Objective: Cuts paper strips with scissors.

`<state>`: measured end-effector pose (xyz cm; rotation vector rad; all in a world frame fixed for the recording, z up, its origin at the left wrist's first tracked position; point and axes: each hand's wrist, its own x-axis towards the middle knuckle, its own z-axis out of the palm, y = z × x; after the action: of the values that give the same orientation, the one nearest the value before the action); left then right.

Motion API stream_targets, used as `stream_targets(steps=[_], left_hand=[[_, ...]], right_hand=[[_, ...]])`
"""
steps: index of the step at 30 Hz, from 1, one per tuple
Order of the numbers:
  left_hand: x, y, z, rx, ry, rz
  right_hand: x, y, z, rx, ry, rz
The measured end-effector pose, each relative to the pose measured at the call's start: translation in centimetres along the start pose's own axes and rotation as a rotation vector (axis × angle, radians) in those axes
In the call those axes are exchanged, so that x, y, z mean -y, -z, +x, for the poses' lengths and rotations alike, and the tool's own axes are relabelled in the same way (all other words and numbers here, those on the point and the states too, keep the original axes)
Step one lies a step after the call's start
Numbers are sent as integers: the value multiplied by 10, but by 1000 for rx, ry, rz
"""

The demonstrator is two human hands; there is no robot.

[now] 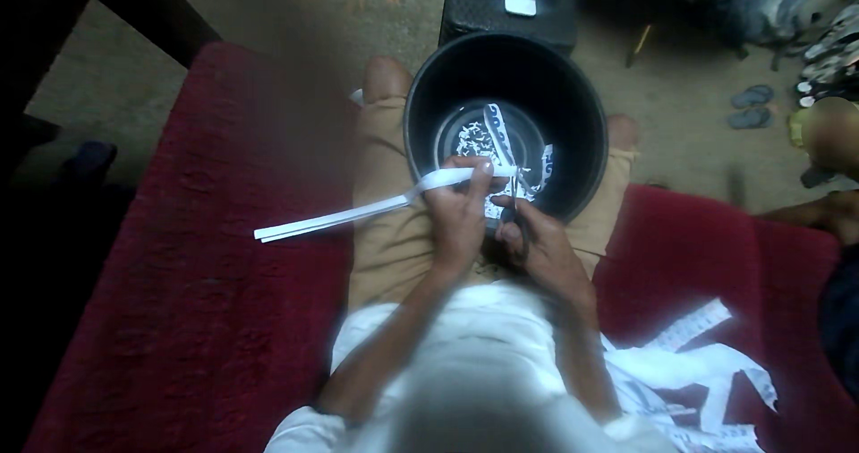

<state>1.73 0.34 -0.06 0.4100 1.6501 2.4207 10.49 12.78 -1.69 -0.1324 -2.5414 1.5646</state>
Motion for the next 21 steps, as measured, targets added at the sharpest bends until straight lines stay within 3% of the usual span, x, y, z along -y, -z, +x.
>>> stream_targets(steps=[21], left_hand=[[1, -1, -1, 27, 17, -25]], right_hand=[[0, 0, 2, -28, 18, -8]])
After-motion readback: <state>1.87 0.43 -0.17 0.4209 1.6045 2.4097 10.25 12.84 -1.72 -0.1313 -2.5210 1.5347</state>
